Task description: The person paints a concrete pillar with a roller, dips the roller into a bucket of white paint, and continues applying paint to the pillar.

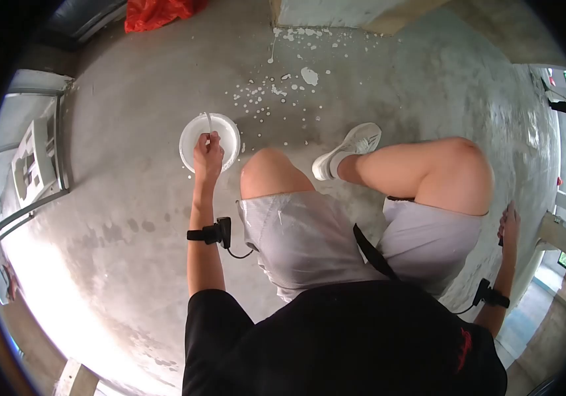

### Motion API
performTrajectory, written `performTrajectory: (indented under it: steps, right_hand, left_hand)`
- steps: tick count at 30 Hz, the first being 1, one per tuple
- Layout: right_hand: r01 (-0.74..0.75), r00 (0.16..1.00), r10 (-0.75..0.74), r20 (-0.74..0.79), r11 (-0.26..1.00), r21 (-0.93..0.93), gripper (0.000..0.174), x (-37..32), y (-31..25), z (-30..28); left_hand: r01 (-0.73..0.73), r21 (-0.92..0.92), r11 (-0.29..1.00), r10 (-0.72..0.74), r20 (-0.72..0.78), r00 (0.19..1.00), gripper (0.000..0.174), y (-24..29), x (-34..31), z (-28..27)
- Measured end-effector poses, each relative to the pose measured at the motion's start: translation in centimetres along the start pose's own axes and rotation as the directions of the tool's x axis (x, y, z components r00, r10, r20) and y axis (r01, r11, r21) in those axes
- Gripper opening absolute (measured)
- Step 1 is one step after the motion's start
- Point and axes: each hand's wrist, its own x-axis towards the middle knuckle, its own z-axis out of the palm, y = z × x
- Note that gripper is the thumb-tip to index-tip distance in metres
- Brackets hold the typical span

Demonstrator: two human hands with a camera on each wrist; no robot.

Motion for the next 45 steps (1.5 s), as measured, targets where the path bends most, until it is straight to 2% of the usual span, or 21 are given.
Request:
performTrajectory:
  steps: [3,6,8,9,12,16,18,19,21,22,24,25,27,28,30,34,36,39,40,42,45]
  right_hand:
    - [0.009,0.987,-0.006,-0.158,1.000,0.019,0.045,-0.1,0.1,-3.0]
    - [0.069,0.986,-0.054,-0.159,0.993,0.091,0.045,-0.6,-1.8,-4.4]
    - [0.118,0.984,-0.094,-0.154,0.981,0.154,0.044,-0.3,-3.0,-4.0]
    - [0.154,0.985,-0.136,-0.105,0.970,0.187,0.042,0.4,-3.3,-3.5]
    - [0.197,0.978,-0.208,0.022,0.952,0.232,0.038,1.6,-5.4,-0.4]
    - [0.271,0.915,-0.313,0.254,0.944,0.186,0.031,1.9,-9.5,4.9]
    - [0.371,0.800,-0.387,0.459,0.920,0.129,0.027,0.8,-11.9,7.7]
    - [0.375,0.792,-0.387,0.473,0.919,0.125,0.027,0.3,-13.0,9.1]
    - [0.536,0.618,-0.446,0.647,0.842,0.068,0.027,-0.9,-14.8,11.9]
    - [0.541,0.607,-0.445,0.658,0.838,0.067,0.027,-1.8,-15.6,13.3]
    - [0.620,0.437,-0.412,0.799,0.782,0.064,0.029,-3.8,-17.0,15.6]
    - [0.625,0.434,-0.413,0.801,0.778,0.063,0.029,-4.5,-17.7,16.8]
    - [0.877,0.266,-0.535,0.802,0.479,0.029,0.034,-6.4,-18.1,19.1]
    - [0.877,0.271,-0.531,0.803,0.480,0.022,0.034,-7.4,-18.3,20.0]
    - [0.951,0.071,-0.610,0.789,0.280,0.131,0.036,-9.4,-19.3,21.7]
    - [0.973,0.083,-0.498,0.863,0.226,0.037,0.045,-11.5,-21.3,25.2]
    - [0.991,-0.010,-0.513,0.858,0.109,0.077,0.049,-10.5,-21.5,27.8]
    - [0.995,-0.046,-0.499,0.866,0.058,0.087,0.051,-10.1,-22.3,30.9]
    - [0.994,-0.050,-0.500,0.865,0.061,0.093,0.051,-10.6,-22.7,31.2]
    - [0.999,-0.012,-0.329,0.944,0.025,0.021,0.051,-12.1,-24.1,31.8]
    - [0.994,-0.006,-0.368,0.930,-0.106,-0.035,0.045,-12.7,-23.8,33.9]
  left_hand:
    - [0.024,-0.011,1.000,-0.024,0.005,1.000,0.029,0.0,0.0,0.0]
    - [-0.079,-0.010,0.997,0.078,-0.020,0.997,0.034,-0.7,0.6,0.2]
    - [-0.143,0.163,0.976,0.160,-0.092,0.983,0.041,0.3,0.6,-0.3]
    - [-0.155,0.167,0.974,0.173,-0.100,0.980,0.041,1.1,0.5,-0.8]
    - [0.089,0.148,0.985,-0.079,-0.071,0.994,0.047,4.5,0.0,-1.4]
    - [-0.035,0.256,0.966,0.038,-0.009,0.999,0.048,5.4,0.5,-0.9]
    - [-0.119,0.191,0.974,0.103,0.095,0.990,0.048,6.4,0.1,-0.2]
    - [-0.106,0.194,0.975,0.091,0.082,0.992,0.048,7.1,-0.1,0.2]
    - [-0.128,0.174,0.976,0.095,0.187,0.978,0.046,8.3,-0.3,0.9]
    - [-0.117,0.175,0.978,0.086,0.174,0.981,0.046,8.9,-0.6,1.2]
    - [-0.098,0.200,0.975,0.043,0.259,0.965,0.044,9.7,-1.0,1.9]
    - [-0.095,0.197,0.976,0.043,0.254,0.966,0.044,9.6,-0.6,2.2]
    - [-0.208,0.228,0.951,0.131,0.311,0.941,0.043,9.1,-0.7,2.8]
    - [-0.206,0.223,0.953,0.130,0.315,0.940,0.043,8.9,-0.8,3.2]
    - [-0.250,0.137,0.958,0.182,0.382,0.906,0.037,8.8,-0.9,4.0]
    - [-0.189,0.107,0.976,0.122,0.449,0.885,0.035,8.5,-1.1,4.8]
    - [-0.131,0.075,0.988,0.083,0.453,0.887,0.033,8.5,-1.0,5.1]
    - [-0.090,0.043,0.995,0.059,0.473,0.879,0.032,8.0,-0.6,4.9]
    - [-0.089,0.049,0.995,0.055,0.471,0.880,0.032,7.8,-0.5,4.9]
    - [-0.098,0.004,0.995,0.086,0.443,0.892,0.033,7.9,-0.6,4.8]
    - [-0.074,0.029,0.997,0.052,0.465,0.884,0.033,8.3,-1.1,4.9]
